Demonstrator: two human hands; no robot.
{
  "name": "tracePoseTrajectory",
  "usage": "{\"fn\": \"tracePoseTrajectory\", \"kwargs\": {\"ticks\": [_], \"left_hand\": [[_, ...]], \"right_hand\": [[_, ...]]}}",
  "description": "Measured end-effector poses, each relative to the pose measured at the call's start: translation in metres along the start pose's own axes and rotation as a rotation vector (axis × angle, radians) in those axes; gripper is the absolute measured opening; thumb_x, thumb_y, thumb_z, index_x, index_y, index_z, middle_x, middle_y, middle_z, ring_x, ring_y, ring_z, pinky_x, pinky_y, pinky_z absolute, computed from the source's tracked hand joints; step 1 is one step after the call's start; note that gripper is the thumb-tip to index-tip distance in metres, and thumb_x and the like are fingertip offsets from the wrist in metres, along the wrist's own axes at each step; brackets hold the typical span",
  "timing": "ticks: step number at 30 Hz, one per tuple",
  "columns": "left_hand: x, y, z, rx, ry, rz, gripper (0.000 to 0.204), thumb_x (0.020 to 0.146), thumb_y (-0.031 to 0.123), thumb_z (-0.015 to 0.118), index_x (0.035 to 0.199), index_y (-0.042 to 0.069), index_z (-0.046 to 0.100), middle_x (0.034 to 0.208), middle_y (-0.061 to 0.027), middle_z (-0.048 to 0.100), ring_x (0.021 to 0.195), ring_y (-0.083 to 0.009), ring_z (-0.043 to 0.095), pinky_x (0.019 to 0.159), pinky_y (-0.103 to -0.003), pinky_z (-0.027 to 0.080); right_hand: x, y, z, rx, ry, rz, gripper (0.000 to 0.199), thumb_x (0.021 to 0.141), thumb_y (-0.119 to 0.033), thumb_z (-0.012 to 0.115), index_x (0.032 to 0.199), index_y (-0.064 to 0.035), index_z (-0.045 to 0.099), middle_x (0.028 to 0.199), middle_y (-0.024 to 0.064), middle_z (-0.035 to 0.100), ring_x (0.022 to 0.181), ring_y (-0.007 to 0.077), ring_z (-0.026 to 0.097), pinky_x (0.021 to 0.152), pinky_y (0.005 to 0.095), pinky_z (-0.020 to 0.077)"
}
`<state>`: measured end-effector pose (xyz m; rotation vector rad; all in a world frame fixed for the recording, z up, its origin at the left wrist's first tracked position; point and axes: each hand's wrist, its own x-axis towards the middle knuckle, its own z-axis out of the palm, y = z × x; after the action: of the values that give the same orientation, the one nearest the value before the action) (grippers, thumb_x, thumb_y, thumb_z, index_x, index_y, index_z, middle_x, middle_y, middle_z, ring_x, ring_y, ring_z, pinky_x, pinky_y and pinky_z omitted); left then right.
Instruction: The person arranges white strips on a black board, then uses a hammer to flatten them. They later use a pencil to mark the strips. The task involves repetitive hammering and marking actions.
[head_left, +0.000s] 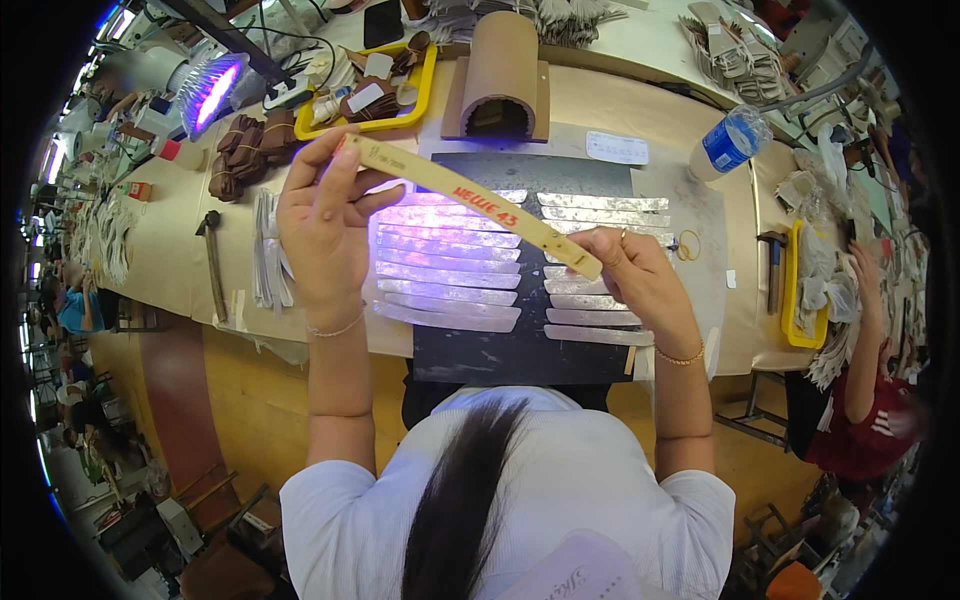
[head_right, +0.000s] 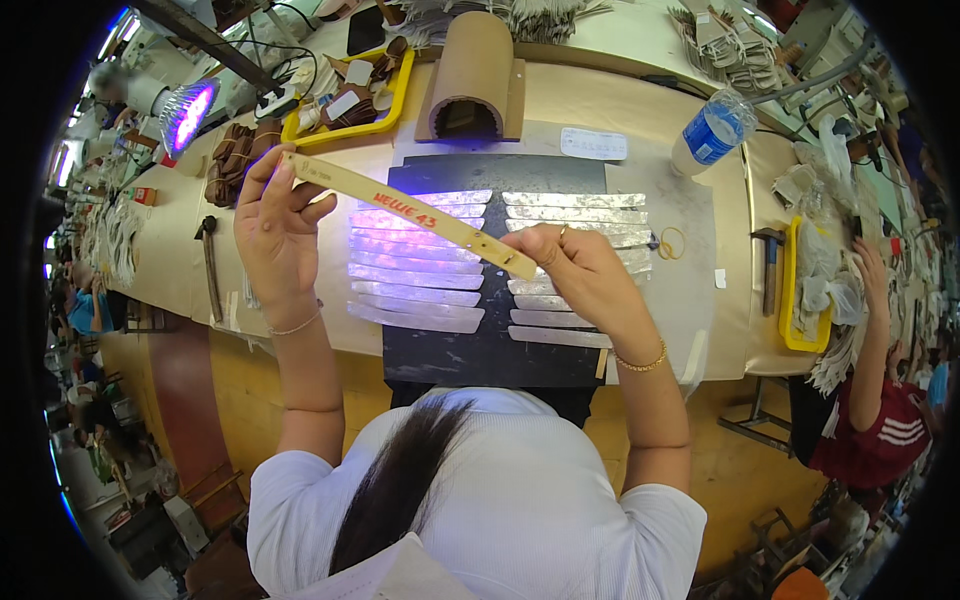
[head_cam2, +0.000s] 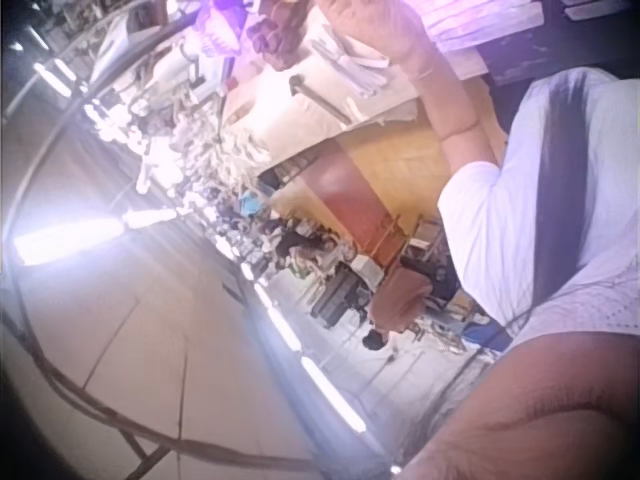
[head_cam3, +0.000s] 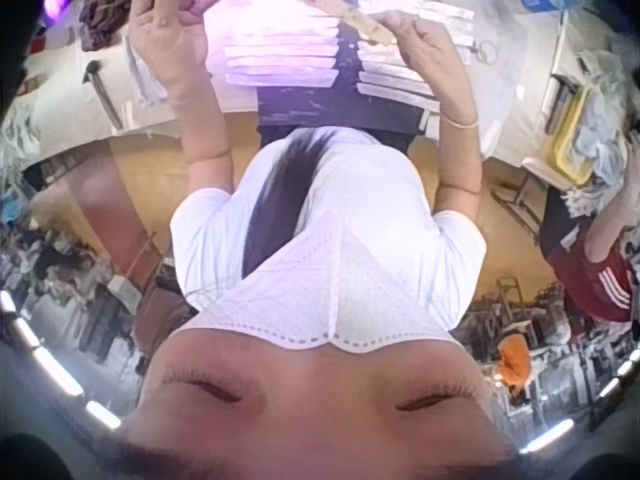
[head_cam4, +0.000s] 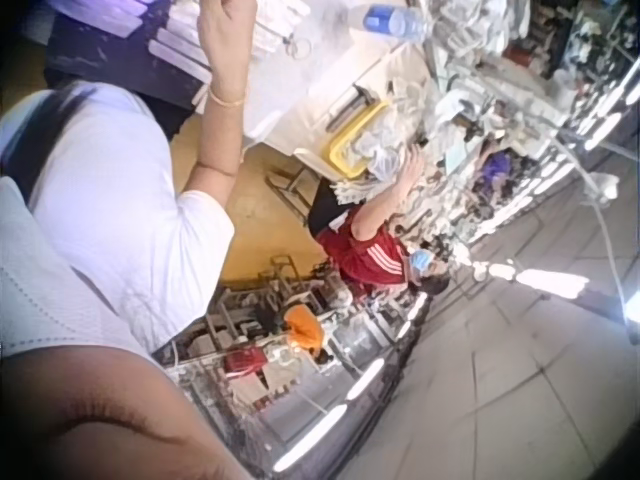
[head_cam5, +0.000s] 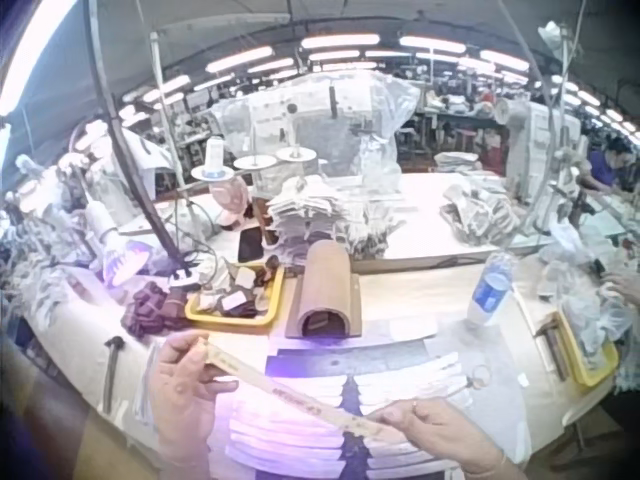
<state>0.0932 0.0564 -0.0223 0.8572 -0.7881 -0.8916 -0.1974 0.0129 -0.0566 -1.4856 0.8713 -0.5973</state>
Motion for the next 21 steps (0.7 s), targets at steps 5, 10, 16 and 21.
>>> {"fn": "tracePoseTrajectory", "kwargs": {"ticks": [5,10,16,21], "left_hand": [[-0.009,-0.008,-0.033,0.039,-0.060,0.010,0.031,0.097,0.011,0.058,0.123,-0.004,0.051,0.111,-0.0175,0.065,0.092,-0.0270,0.071,0.072,-0.031,0.062],[-0.016,0.014,-0.037,0.433,-0.074,0.250,0.038,0.093,0.010,0.062,0.127,-0.003,0.050,0.125,-0.0192,0.058,0.114,-0.0329,0.061,0.099,-0.043,0.050],[-0.048,0.024,-0.003,1.204,-0.692,0.299,0.030,0.084,0.020,0.072,0.112,0.010,0.067,0.117,-0.0121,0.064,0.115,-0.0301,0.058,0.102,-0.043,0.043],[-0.044,-0.015,-0.016,0.998,-0.781,0.019,0.019,0.083,0.018,0.072,0.099,0.008,0.072,0.099,-0.0090,0.066,0.082,-0.0265,0.066,0.075,-0.036,0.052]], "right_hand": [[-0.002,-0.001,0.004,0.524,-0.216,0.266,0.039,0.101,-0.035,0.053,0.106,0.0011,0.067,0.070,0.0023,0.063,0.042,0.0003,0.028,0.036,0.0194,0.0191],[0.004,-0.006,0.005,0.328,-0.051,0.208,0.023,0.092,-0.021,0.068,0.105,-0.0013,0.068,0.078,0.0023,0.065,0.050,0.0031,0.042,0.044,0.0189,0.0322],[0.010,-0.015,0.040,-0.267,-0.020,0.079,0.019,0.088,-0.019,0.072,0.100,-0.0041,0.070,0.074,0.0017,0.067,0.059,0.0062,0.053,0.054,0.0221,0.0412],[0.010,-0.008,0.046,-0.222,0.018,0.069,0.019,0.085,-0.018,0.074,0.100,-0.0058,0.071,0.074,0.0018,0.066,0.058,0.0067,0.050,0.054,0.0226,0.0399]]}}
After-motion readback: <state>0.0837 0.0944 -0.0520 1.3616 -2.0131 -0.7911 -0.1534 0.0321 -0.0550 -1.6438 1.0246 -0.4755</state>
